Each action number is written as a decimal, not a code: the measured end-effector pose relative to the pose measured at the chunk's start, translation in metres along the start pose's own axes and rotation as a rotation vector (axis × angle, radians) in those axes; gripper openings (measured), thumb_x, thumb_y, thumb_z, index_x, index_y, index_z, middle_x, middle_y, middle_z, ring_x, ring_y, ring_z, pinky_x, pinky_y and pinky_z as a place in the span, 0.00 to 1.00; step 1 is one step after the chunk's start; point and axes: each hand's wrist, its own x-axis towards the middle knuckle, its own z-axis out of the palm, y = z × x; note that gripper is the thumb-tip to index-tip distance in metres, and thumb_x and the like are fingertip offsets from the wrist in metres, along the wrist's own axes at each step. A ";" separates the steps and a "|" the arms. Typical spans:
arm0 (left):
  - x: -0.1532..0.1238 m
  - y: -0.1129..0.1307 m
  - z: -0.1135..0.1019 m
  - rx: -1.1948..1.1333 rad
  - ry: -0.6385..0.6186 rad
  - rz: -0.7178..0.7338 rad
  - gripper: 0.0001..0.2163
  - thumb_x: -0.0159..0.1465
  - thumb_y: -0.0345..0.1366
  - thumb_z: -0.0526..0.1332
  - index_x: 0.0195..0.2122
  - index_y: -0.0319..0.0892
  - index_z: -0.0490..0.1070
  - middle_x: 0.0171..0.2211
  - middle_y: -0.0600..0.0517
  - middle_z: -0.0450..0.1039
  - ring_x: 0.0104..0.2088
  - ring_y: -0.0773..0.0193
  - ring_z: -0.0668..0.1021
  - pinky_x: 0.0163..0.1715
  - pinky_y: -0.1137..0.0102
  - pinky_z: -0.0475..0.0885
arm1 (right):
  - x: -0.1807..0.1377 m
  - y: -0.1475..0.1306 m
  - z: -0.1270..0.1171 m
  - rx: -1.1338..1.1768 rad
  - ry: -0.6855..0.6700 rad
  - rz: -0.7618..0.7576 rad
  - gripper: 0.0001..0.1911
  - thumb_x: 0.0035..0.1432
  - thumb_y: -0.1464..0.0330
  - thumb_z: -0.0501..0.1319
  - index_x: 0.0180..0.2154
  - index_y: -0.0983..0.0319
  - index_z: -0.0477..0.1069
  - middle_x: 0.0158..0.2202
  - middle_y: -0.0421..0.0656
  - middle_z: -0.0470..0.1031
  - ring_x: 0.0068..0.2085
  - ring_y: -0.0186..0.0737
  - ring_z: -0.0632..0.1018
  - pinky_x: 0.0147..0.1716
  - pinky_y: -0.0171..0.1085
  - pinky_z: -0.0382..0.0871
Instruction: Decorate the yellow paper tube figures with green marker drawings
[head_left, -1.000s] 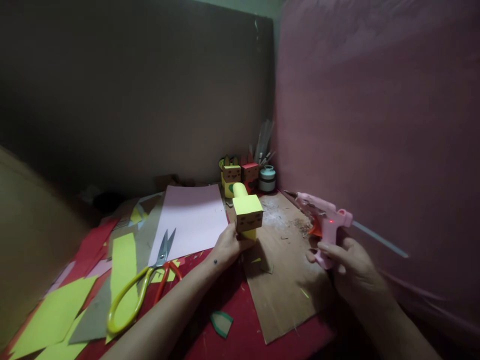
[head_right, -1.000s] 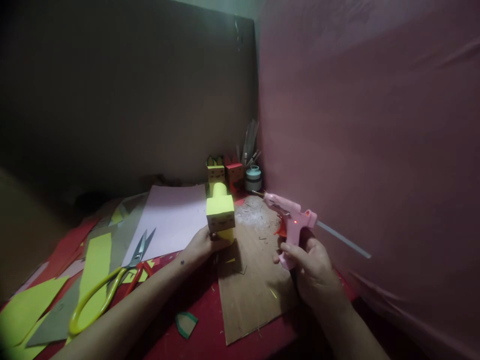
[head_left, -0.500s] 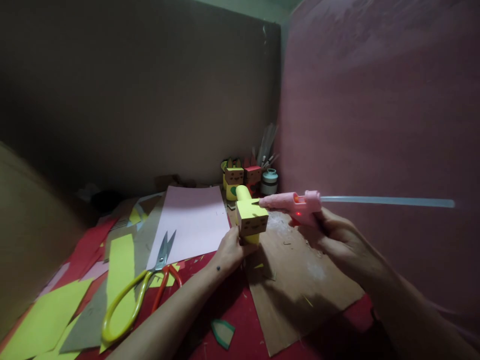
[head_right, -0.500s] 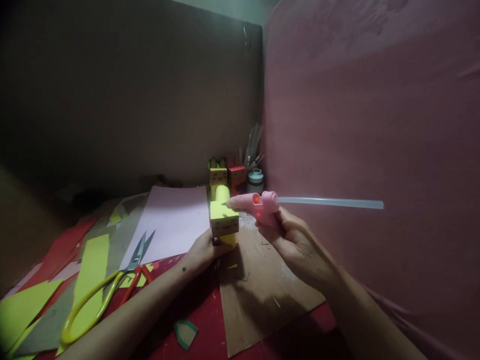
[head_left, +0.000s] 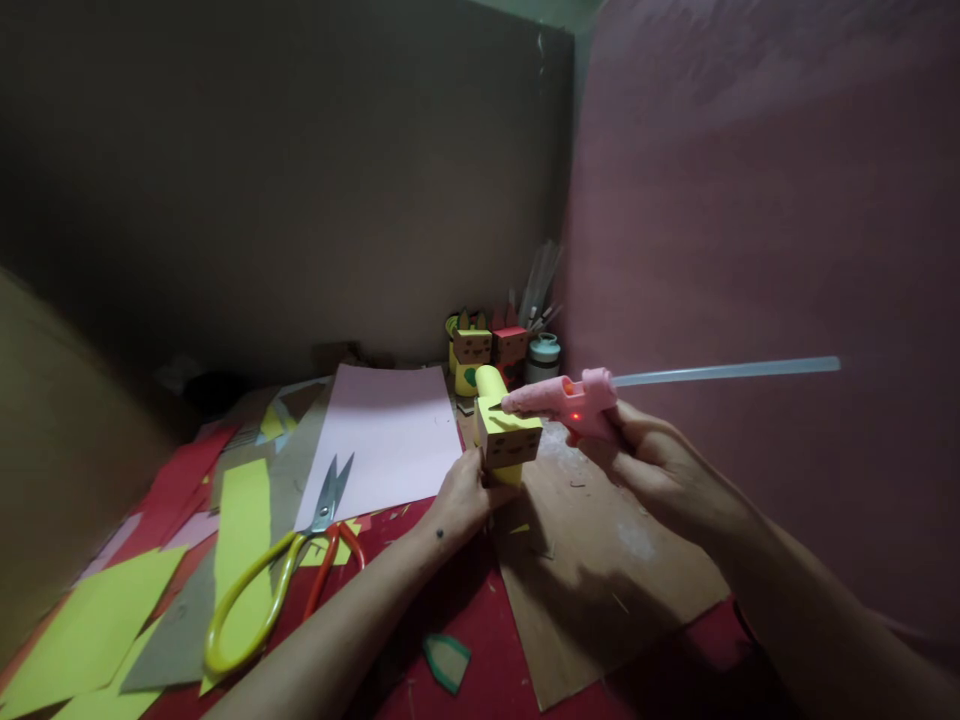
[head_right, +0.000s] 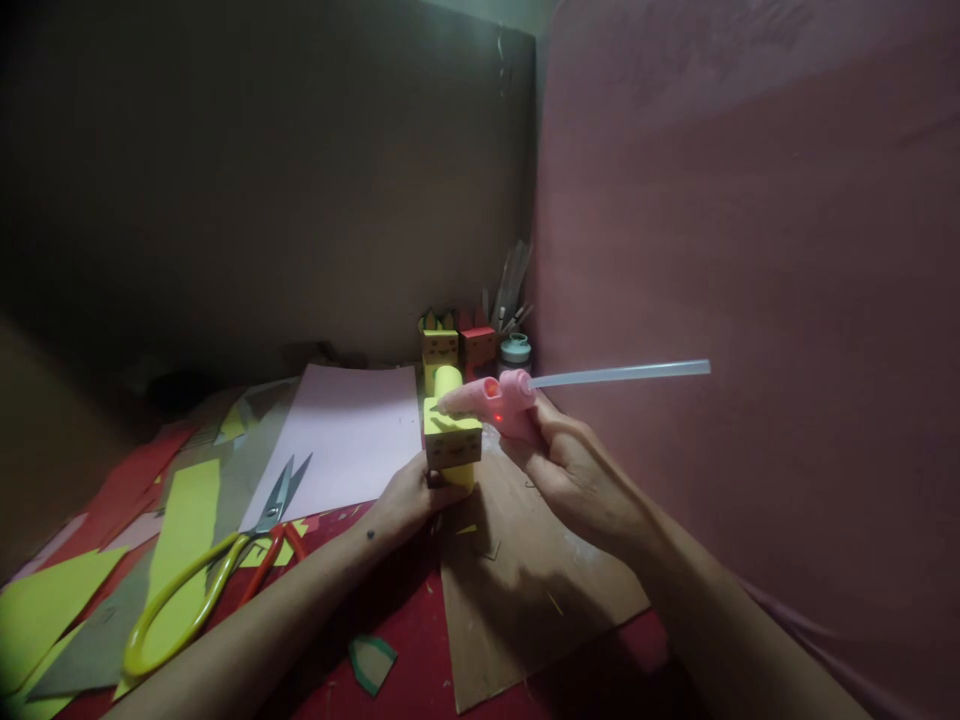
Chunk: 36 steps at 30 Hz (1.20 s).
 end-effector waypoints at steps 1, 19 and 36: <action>0.000 0.001 0.000 0.002 0.000 0.003 0.14 0.71 0.41 0.65 0.54 0.41 0.74 0.53 0.45 0.77 0.48 0.54 0.81 0.48 0.54 0.79 | 0.000 0.000 0.001 -0.005 0.001 0.002 0.16 0.66 0.65 0.60 0.50 0.60 0.81 0.29 0.43 0.79 0.36 0.47 0.78 0.45 0.47 0.77; 0.002 0.002 0.000 0.038 -0.023 0.007 0.15 0.71 0.41 0.64 0.56 0.42 0.74 0.55 0.45 0.76 0.49 0.53 0.81 0.49 0.53 0.79 | 0.001 0.013 0.005 -0.127 0.021 0.019 0.10 0.68 0.64 0.59 0.45 0.60 0.76 0.27 0.40 0.74 0.30 0.42 0.74 0.38 0.43 0.73; 0.001 0.001 0.001 0.033 -0.010 0.007 0.17 0.71 0.41 0.65 0.58 0.41 0.73 0.56 0.44 0.75 0.50 0.52 0.81 0.49 0.53 0.79 | 0.000 0.013 0.005 -0.123 -0.001 0.064 0.22 0.70 0.61 0.57 0.60 0.59 0.72 0.28 0.42 0.72 0.34 0.46 0.75 0.37 0.45 0.70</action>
